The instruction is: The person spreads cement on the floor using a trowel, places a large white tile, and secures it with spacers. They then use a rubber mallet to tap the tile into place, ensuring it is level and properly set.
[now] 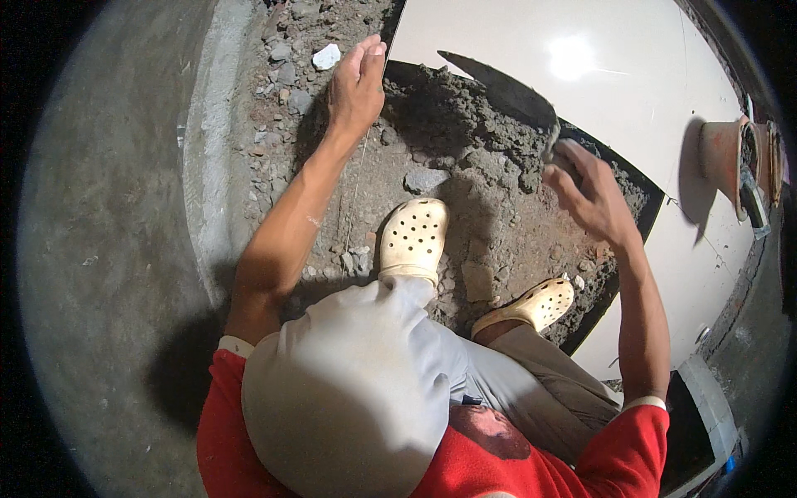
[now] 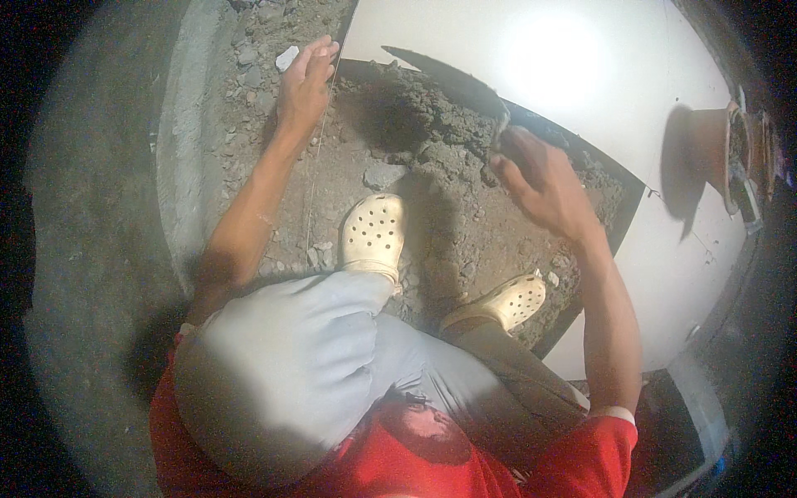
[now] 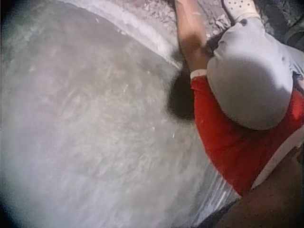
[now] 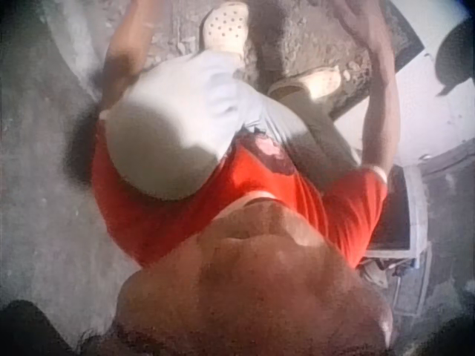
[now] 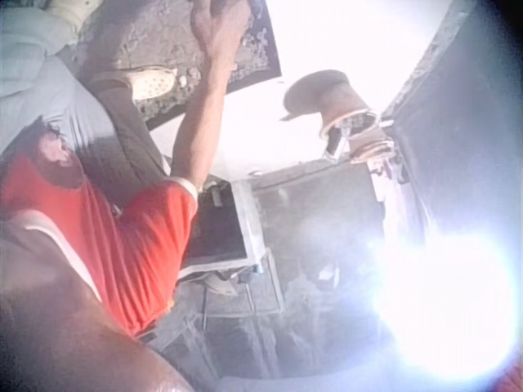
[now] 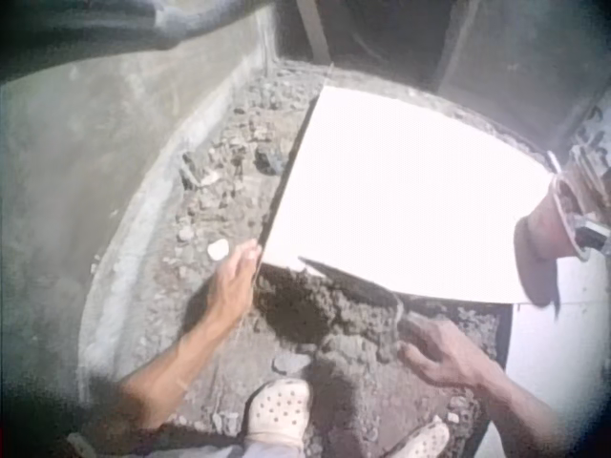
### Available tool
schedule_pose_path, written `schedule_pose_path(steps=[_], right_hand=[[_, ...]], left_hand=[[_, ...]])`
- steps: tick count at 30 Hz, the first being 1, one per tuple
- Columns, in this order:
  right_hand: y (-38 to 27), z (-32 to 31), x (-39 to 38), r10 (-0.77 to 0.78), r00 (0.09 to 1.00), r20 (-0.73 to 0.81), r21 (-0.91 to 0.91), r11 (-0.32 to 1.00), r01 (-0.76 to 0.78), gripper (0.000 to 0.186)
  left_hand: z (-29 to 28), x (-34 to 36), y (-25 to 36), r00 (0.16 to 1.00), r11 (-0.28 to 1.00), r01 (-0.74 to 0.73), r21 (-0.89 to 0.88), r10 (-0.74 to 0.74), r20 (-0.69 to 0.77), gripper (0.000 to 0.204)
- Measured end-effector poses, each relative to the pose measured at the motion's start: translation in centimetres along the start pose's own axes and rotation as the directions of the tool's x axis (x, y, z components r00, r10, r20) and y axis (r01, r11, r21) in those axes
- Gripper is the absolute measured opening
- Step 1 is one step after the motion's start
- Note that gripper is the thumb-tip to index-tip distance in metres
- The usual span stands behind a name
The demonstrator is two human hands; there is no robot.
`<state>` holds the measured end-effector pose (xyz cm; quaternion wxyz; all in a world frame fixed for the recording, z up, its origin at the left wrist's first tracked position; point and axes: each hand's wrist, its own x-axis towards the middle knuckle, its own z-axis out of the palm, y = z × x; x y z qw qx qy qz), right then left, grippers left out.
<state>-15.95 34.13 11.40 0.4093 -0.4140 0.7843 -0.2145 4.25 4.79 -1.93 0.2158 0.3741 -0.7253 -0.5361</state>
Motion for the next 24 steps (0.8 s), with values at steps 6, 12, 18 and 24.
schedule_pose_path(steps=[6,12,18,24], right_hand=[[0.5,0.4,2.8,-0.196,0.98,-0.013,-0.199,0.961,0.19,0.025],[1.8,1.3,1.3,-0.208,0.978,-0.021,-0.308,0.932,0.192,0.028],[-0.8,0.6,0.3,0.082,0.994,0.073,-0.006,0.997,-0.081,0.039],[-3.5,2.4,2.8,0.272,0.916,0.294,0.293,0.887,-0.357,0.043]], left_hand=[[-1.0,-0.9,0.0,0.999,0.998,0.042,0.037,-0.042,-0.007,0.056],[-0.6,-1.2,-0.7,0.994,0.999,0.037,-0.003,-0.037,-0.1,0.049],[-0.5,-0.7,-0.8,0.99,1.0,0.003,-0.022,-0.006,-0.141,0.047],[-0.2,-0.7,-0.3,0.991,0.999,0.003,-0.032,-0.007,-0.137,0.046]])
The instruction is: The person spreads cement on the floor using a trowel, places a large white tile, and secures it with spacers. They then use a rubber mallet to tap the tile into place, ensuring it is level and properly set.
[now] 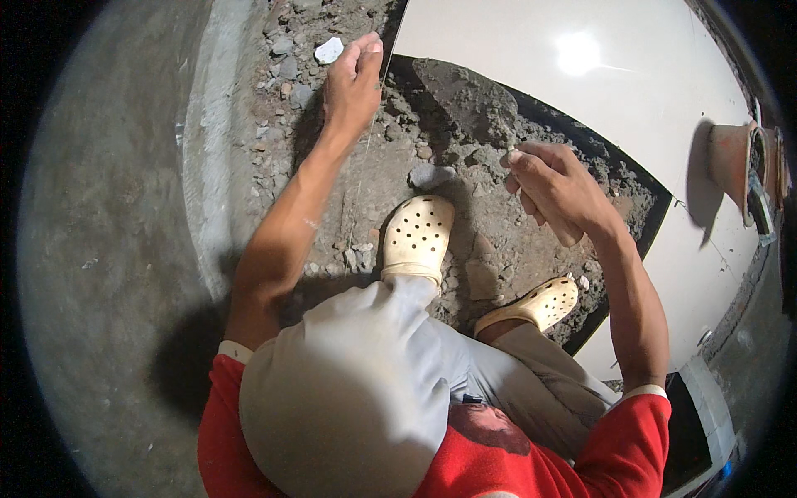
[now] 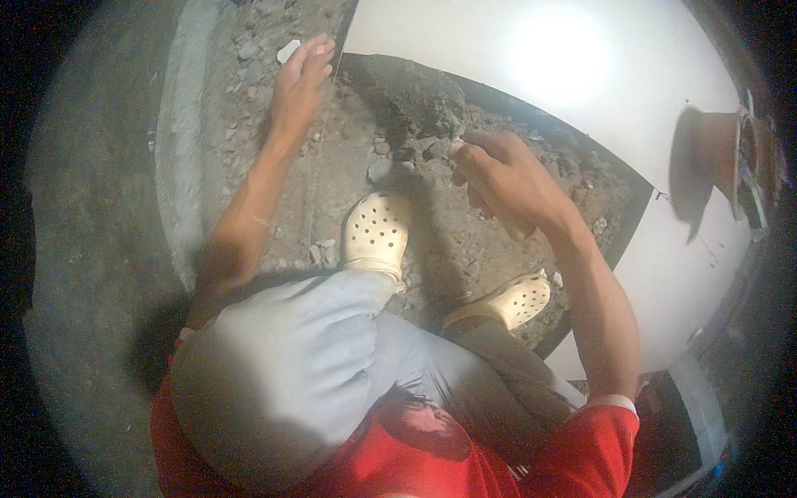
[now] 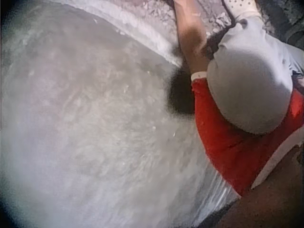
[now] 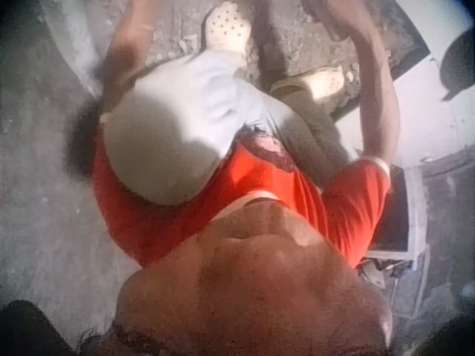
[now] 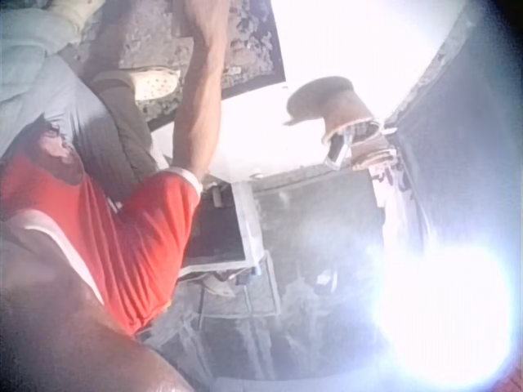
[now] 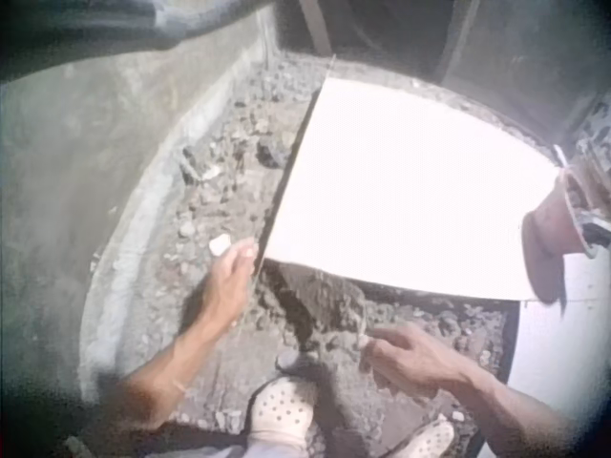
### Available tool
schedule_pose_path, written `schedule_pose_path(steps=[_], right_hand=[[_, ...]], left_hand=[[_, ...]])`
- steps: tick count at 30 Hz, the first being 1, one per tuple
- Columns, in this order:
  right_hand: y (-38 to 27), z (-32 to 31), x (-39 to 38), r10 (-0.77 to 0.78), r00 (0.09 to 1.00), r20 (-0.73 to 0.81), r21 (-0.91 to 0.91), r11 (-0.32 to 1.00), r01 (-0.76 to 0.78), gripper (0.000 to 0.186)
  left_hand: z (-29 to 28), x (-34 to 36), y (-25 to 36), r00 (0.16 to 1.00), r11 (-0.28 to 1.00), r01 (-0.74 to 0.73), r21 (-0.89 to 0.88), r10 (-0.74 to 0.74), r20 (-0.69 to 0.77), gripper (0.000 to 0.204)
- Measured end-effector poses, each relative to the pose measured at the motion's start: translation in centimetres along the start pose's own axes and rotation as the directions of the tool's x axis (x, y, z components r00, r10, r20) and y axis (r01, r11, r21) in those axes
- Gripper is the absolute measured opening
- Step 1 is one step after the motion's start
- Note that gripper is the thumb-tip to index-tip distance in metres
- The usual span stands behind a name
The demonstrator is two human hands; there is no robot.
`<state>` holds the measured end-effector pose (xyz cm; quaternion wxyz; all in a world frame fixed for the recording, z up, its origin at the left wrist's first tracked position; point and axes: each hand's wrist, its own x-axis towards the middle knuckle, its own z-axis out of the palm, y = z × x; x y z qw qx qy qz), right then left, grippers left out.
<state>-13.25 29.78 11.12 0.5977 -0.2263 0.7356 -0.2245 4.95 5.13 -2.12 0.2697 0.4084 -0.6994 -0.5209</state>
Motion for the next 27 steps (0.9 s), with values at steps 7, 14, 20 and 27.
schedule_pose_path(steps=[7,14,20,27], right_hand=[[2.0,0.2,-0.9,-0.027,0.989,-0.146,-0.013,1.0,0.025,0.04],[3.9,-1.3,-1.2,-0.098,0.963,-0.249,-0.205,0.978,0.047,0.045],[5.6,-3.4,-2.4,-0.193,0.944,-0.266,-0.39,0.918,0.078,0.046],[4.5,-3.5,-4.9,-0.293,0.953,-0.076,-0.463,0.857,0.226,0.026]], left_hand=[[-0.6,0.5,0.1,0.999,0.999,0.037,-0.001,-0.037,-0.002,0.046],[-0.8,-0.1,1.3,0.993,0.997,0.075,0.017,-0.077,0.089,0.053],[-1.5,-0.1,0.1,1.0,0.997,0.008,0.073,-0.007,-0.011,0.047],[0.2,1.3,0.1,0.999,0.999,0.035,0.012,-0.035,-0.007,0.046]])
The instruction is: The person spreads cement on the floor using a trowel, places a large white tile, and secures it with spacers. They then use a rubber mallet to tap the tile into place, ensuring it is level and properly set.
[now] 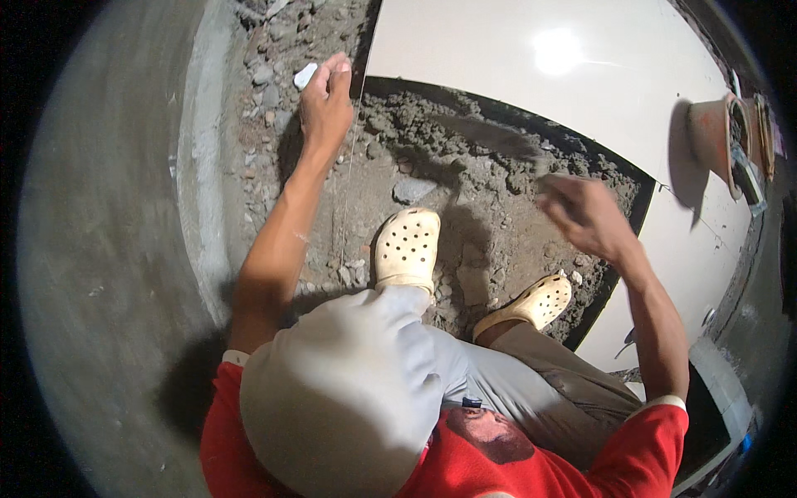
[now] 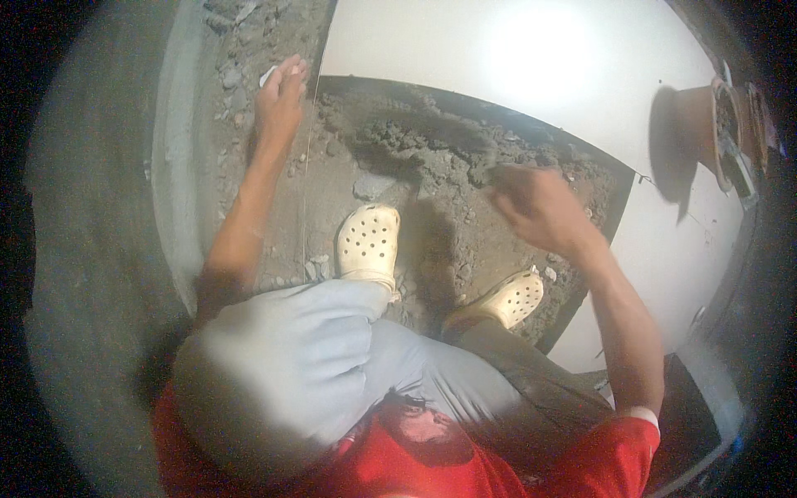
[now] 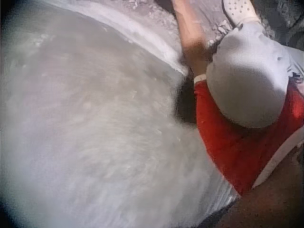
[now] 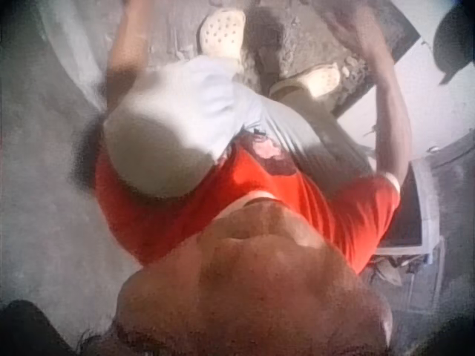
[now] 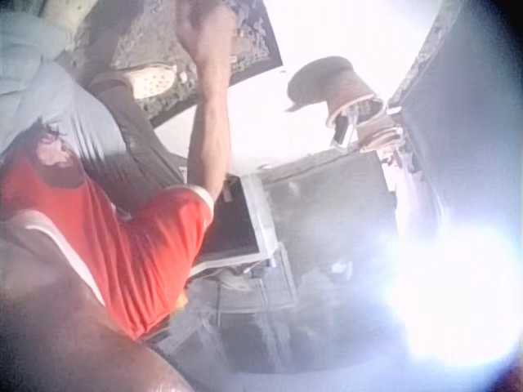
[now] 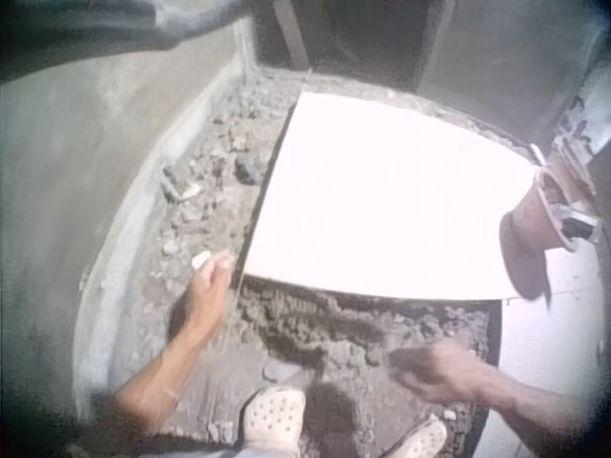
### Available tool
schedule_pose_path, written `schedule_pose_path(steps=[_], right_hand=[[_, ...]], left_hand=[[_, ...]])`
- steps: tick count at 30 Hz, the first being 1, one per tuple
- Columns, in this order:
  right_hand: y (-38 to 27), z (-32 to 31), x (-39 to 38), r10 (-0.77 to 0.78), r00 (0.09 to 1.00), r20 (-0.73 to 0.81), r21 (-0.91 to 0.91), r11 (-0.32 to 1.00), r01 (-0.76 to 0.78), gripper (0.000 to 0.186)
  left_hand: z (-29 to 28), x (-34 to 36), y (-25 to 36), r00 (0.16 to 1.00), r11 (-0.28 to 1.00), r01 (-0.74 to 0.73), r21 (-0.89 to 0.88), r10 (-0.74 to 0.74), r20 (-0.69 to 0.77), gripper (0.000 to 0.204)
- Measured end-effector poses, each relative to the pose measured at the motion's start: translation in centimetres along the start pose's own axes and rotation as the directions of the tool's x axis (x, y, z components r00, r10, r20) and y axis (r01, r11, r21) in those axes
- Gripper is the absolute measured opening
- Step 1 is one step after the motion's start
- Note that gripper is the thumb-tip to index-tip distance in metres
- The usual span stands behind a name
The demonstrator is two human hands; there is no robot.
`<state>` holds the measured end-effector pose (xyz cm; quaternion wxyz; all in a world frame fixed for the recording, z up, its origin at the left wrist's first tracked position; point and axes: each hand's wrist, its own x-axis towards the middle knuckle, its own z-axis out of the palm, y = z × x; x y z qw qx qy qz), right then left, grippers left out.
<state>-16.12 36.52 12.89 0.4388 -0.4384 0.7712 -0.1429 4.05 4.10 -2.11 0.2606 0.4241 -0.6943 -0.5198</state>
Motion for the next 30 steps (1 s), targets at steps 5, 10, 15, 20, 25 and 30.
schedule_pose_path(steps=[5,10,15,20,25,30], right_hand=[[-2.9,3.2,4.6,0.035,0.998,0.046,0.021,0.999,-0.036,0.029],[-2.0,1.3,3.1,0.369,0.927,0.058,0.224,0.901,-0.373,0.034],[-0.9,-0.5,1.1,0.235,0.972,-0.03,-0.016,0.972,-0.235,0.032],[-0.4,-3.0,0.8,-0.195,0.977,-0.085,-0.193,0.965,0.176,0.03],[-0.7,-3.3,4.8,-0.251,0.959,-0.13,-0.408,0.895,0.179,0.026],[-1.9,-3.5,5.1,-0.208,0.974,-0.095,-0.521,0.843,0.129,0.025]], left_hand=[[0.0,0.1,0.7,0.999,0.999,-0.02,-0.031,0.021,0.026,0.045],[-1.7,-0.4,0.5,1.0,1.0,-0.019,0.009,0.019,-0.01,0.045],[-2.3,-0.6,0.5,0.999,1.0,0.0,0.021,0.001,-0.034,0.045],[-1.9,-0.3,1.2,1.0,1.0,0.002,0.0,-0.002,0.016,0.049],[-1.8,-0.3,2.1,0.993,0.999,0.027,0.037,-0.031,0.115,0.054],[-1.9,-0.6,1.6,1.0,1.0,-0.007,-0.001,0.007,0.021,0.048]])
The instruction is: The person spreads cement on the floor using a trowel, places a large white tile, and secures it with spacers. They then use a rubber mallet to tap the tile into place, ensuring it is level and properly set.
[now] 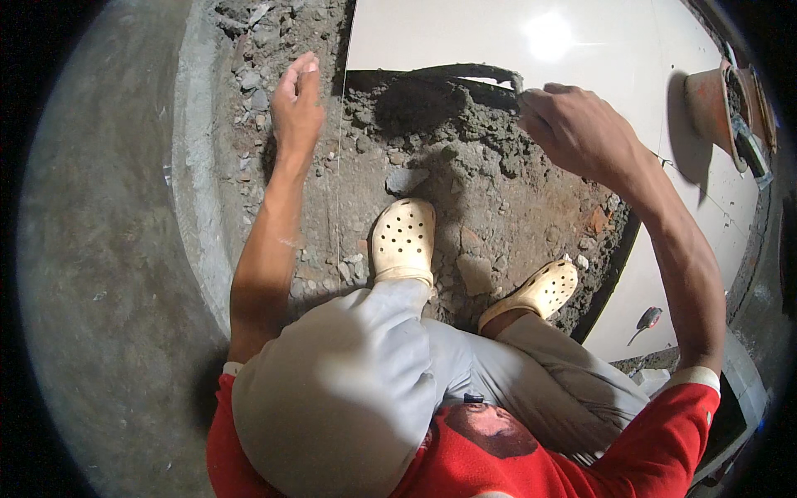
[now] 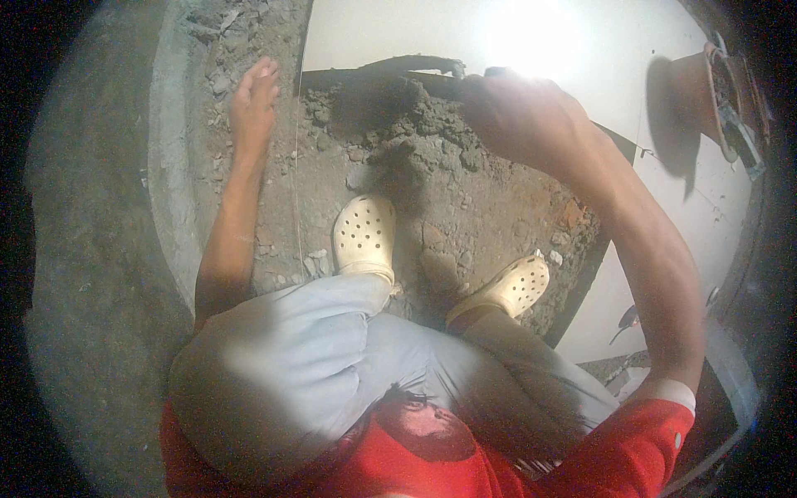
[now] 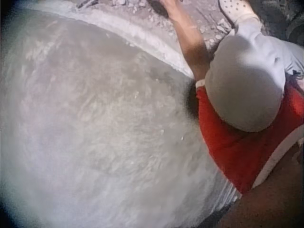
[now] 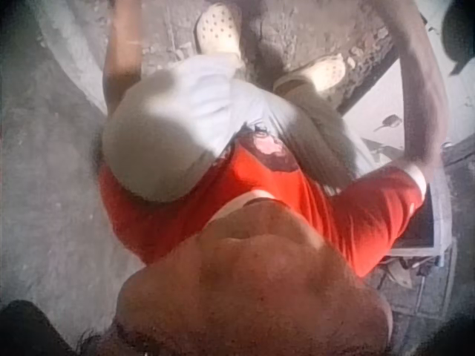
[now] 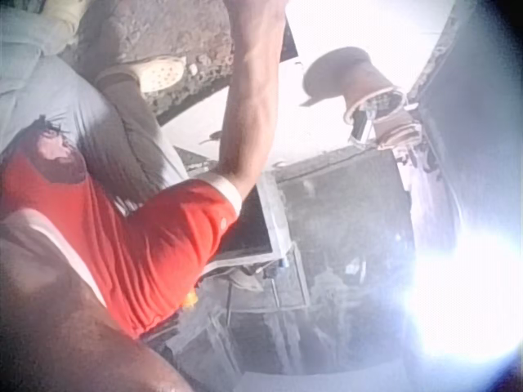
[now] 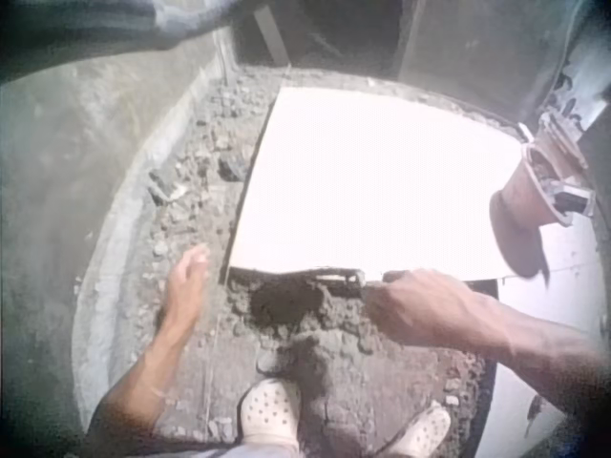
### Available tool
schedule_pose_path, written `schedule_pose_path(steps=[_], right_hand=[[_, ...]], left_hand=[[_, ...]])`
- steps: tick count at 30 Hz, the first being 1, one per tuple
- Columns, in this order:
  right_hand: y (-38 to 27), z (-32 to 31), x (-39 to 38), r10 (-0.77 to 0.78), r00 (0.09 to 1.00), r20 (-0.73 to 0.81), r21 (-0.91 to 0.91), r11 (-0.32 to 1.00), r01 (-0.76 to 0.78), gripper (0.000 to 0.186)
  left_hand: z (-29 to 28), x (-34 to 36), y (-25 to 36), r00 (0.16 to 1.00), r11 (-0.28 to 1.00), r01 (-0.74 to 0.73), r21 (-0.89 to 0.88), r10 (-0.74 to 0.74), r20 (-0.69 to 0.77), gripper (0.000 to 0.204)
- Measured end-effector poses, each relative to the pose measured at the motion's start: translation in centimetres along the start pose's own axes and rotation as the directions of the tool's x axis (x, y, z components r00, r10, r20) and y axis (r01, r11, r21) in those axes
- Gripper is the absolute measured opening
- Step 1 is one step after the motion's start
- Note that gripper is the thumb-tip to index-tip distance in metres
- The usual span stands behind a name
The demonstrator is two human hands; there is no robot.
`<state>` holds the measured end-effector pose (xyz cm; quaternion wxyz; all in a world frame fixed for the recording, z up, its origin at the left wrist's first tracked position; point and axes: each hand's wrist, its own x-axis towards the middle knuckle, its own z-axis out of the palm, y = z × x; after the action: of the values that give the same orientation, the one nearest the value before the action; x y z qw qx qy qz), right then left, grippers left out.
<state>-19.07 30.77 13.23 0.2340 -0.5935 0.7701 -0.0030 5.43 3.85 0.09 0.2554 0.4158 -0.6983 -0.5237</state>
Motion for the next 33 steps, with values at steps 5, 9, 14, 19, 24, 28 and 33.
schedule_pose_path(steps=[5,9,14,19,24,28,33], right_hand=[[0.1,-1.2,-3.3,0.173,0.98,0.099,-0.061,0.984,-0.168,0.025],[0.0,0.6,-5.0,0.196,0.978,0.074,0.175,0.963,-0.206,0.026],[-1.4,4.9,-4.4,0.153,0.979,0.136,0.445,0.874,-0.198,0.036],[0.3,5.7,-7.4,0.343,0.91,0.234,0.499,0.761,-0.415,0.039],[4.0,5.0,-10.6,0.386,0.885,0.262,0.409,0.786,-0.464,0.046],[7.5,4.6,-12.7,0.414,0.881,0.23,0.335,0.816,-0.471,0.047],[10.7,5.5,-13.8,0.347,0.938,0.005,0.324,0.887,-0.33,0.05]], left_hand=[[-0.7,0.1,-0.5,0.999,1.0,-0.008,-0.009,0.007,-0.051,0.043],[-0.7,0.3,-0.2,0.999,1.0,0.028,0.002,-0.028,-0.03,0.044],[0.0,0.1,0.3,1.0,1.0,0.014,-0.003,-0.014,-0.006,0.047],[-1.0,0.6,0.3,0.998,0.997,0.061,-0.038,-0.06,0.022,0.053],[-1.5,0.4,0.5,0.996,0.997,0.073,-0.013,-0.072,0.044,0.055],[-1.5,0.3,0.9,0.996,0.997,0.074,-0.01,-0.074,0.059,0.059],[-1.7,0.5,0.4,0.998,0.998,0.055,-0.007,-0.054,0.035,0.054]])
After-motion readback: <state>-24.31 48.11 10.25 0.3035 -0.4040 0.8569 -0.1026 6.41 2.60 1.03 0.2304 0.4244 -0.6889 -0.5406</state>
